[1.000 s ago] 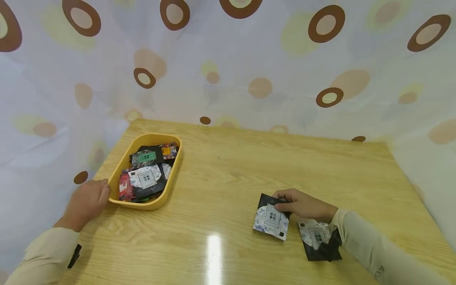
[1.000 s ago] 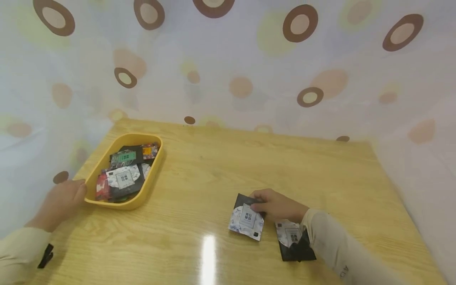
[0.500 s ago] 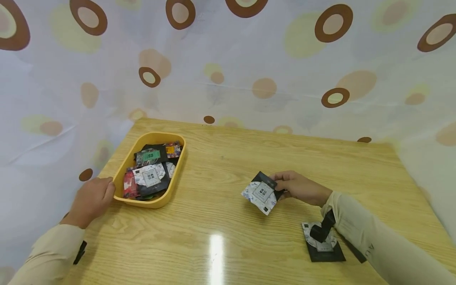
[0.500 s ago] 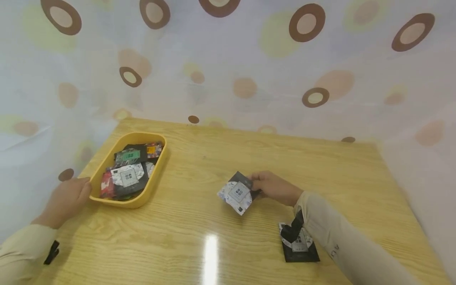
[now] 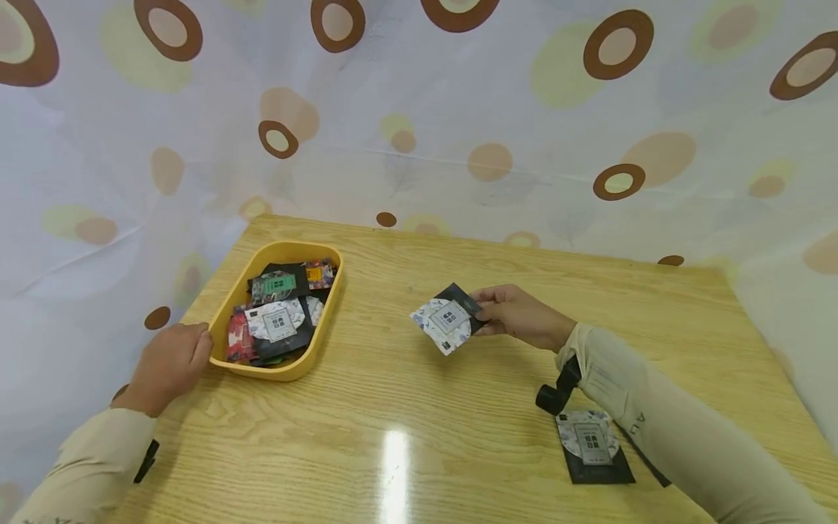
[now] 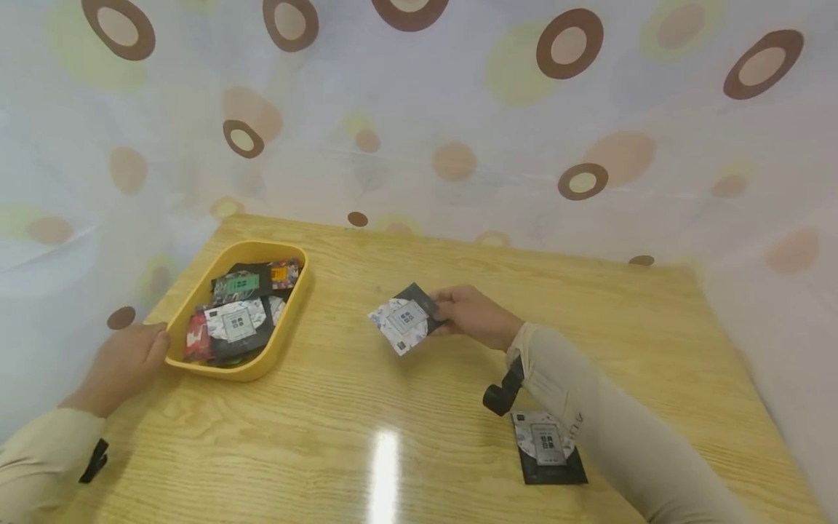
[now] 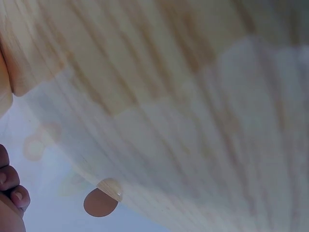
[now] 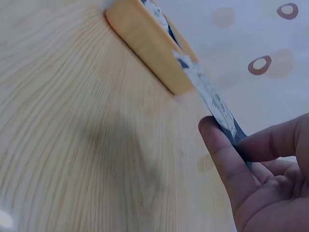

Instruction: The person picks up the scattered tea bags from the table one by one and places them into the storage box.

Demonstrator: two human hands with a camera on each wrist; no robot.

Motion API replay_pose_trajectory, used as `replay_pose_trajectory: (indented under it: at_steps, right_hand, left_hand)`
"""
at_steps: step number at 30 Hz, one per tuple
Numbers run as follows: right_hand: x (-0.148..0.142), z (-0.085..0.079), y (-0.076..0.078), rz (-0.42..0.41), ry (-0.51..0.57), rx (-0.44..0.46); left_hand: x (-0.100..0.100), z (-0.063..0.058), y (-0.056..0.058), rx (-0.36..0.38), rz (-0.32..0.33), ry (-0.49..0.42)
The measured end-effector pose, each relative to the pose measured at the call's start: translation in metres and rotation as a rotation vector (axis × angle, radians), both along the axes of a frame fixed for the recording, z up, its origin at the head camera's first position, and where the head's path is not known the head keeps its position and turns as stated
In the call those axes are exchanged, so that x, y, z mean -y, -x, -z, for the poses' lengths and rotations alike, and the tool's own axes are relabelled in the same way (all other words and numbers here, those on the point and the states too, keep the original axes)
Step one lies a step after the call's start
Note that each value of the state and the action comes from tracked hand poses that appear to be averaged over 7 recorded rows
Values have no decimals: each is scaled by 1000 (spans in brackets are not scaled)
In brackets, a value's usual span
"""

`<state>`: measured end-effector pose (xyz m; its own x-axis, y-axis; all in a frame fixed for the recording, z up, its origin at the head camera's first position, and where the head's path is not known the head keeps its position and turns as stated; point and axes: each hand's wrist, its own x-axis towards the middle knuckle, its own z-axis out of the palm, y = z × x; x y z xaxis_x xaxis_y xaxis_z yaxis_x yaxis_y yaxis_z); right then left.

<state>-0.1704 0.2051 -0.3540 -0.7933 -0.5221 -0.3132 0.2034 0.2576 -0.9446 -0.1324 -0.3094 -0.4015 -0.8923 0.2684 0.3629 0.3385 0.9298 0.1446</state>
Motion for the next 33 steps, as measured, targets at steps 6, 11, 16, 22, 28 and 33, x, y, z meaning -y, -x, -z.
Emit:
replay_pose_trajectory:
  at_steps: [6, 11, 16, 22, 28, 33]
  right_hand:
    - [25, -6, 8, 57, 39, 9]
    - [51, -12, 15, 75, 57, -2]
    - [82, -18, 25, 102, 56, -6]
    - [120, -22, 36, 118, 60, 4]
    - [156, -22, 46, 128, 46, -7]
    - [183, -22, 53, 112, 33, -25]
  left_hand:
    - [0, -1, 0, 11, -5, -1]
    - [0, -1, -1, 11, -6, 3]
    - [0, -2, -2, 11, -12, 4]
    - [-3, -4, -3, 17, -18, 5]
    - [-3, -3, -3, 33, -30, 11]
    - [-3, -1, -2, 16, -23, 10]
